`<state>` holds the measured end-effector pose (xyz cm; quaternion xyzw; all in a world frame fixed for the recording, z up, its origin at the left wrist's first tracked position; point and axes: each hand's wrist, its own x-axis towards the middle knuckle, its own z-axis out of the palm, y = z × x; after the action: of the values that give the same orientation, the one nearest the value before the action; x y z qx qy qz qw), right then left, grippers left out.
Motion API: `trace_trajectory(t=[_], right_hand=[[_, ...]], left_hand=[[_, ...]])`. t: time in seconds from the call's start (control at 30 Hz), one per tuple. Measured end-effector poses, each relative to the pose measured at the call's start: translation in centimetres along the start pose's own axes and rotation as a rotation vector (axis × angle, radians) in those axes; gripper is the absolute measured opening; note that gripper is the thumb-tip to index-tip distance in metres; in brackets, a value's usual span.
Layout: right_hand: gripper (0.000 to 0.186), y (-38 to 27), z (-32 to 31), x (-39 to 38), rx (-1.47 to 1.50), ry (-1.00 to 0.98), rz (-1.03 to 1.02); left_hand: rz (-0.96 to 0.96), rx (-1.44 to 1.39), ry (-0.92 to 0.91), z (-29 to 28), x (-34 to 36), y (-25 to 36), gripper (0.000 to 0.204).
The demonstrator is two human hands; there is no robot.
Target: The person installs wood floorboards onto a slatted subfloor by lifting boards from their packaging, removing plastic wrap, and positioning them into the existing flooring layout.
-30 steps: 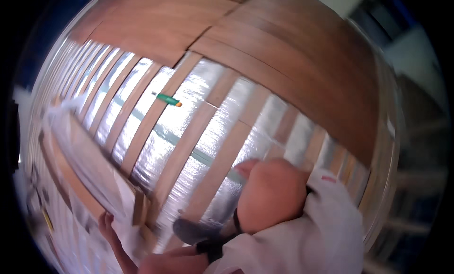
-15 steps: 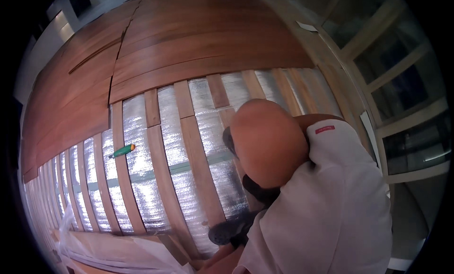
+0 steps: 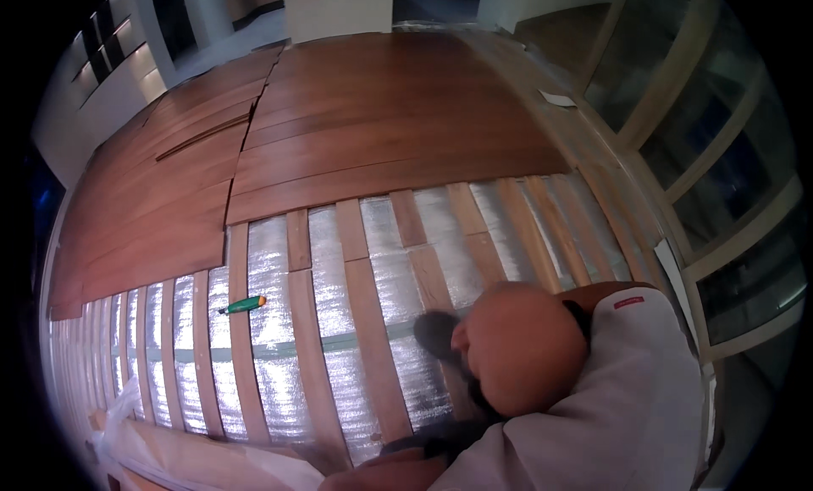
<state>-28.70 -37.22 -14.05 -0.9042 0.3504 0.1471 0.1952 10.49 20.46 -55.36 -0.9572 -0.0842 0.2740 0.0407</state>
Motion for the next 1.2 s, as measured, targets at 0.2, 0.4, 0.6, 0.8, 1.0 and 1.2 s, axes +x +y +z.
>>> trace_trajectory(t=[0.2, 0.4, 0.6, 0.8, 1.0, 1.2], right_hand=[[0.014, 0.2, 2.3, 1.5, -0.023, 0.097, -0.188], [0.014, 0.3, 11.2, 11.2, 0.069, -0.206, -0.321], [0.033, 9.8, 30.5, 22.5, 0.897, -0.92, -0.057], [0.033, 4.6, 30.7, 26.0, 0.689, -0.834, -0.353], [0.032, 2.0, 29.3, 30.0, 0.654, -0.772, -0.506], [0.031, -4.2, 27.6, 30.8, 0.662, -0.913, -0.587]], left_hand=[[0.2, 0.024, 0.054, -0.7, -0.5, 2.7, 0.046], [0.286, -0.425, 0.23, -5.4, -1.7, 1.7, 0.039], [0.212, -0.946, 0.023, -10.3, -4.9, 12.1, 0.033], [-0.038, -1.417, -0.178, -10.6, -9.8, 13.3, 0.044], [0.238, -2.119, -0.425, -5.4, -11.6, 15.8, 0.053], [0.22, -2.419, -0.476, 1.6, -11.0, 17.0, 0.064]])
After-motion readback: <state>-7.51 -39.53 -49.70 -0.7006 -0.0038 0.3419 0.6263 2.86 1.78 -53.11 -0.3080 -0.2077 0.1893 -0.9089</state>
